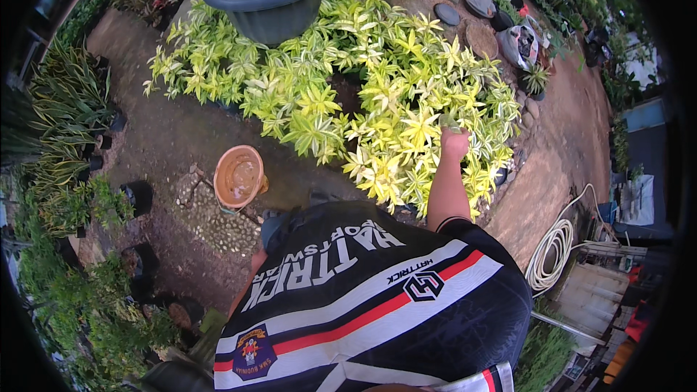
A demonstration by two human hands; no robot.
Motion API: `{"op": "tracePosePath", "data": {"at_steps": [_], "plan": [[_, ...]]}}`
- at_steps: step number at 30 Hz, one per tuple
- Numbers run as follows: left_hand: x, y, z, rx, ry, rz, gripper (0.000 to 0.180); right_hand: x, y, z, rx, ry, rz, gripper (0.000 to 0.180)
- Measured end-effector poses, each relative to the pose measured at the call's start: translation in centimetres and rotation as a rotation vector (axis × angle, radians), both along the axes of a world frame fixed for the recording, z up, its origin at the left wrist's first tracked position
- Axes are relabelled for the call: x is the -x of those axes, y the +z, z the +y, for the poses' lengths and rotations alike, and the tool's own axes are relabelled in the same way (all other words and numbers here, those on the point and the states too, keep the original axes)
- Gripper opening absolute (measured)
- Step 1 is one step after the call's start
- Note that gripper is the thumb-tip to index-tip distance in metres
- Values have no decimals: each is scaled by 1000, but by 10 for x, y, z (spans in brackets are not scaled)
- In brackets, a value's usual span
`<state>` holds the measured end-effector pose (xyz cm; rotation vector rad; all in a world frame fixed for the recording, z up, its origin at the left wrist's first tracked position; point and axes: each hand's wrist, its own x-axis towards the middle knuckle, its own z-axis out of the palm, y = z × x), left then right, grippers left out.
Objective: The person scoops water from a bucket using a plastic cup and pours it onto a cluster of potted plants. The person repeats this process multiple times, refilling the cup from the bucket and watering different sections of the plants.
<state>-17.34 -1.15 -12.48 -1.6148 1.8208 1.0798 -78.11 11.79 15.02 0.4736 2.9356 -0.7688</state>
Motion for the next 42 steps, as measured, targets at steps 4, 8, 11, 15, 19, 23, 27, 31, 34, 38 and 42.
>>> {"op": "tracePosePath", "data": {"at_steps": [4,8,11,15,19,23,27,31,34,38,42], "plan": [[133,5,-31,258,58,314,27,9,-97,56,236,-125,-28,70],[34,5,-15,105,-31,50,31,-22,-82,47,394,-147,-259,73],[20,-1,-9,100,-58,51,31,-19,-72,43,1068,-243,-518,74],[18,0,-10,108,-93,56,30,-28,-72,35,962,-174,-586,70],[24,15,-20,114,-167,43,30,-57,-116,54,649,-127,-715,68],[21,18,-15,132,-185,46,30,-94,-143,60,435,-27,-835,69],[30,47,-23,193,-252,8,30,-108,-142,56,173,261,-927,68],[60,98,-43,375,-278,13,30,-124,-128,48,191,395,-802,69],[107,129,-66,440,-166,227,31,-131,-122,35,350,560,-757,68],[184,168,-95,197,70,597,31,-145,-100,-3,666,697,-797,62],[242,222,-91,-369,386,712,30,-163,-66,-46,939,825,-930,55]]}}
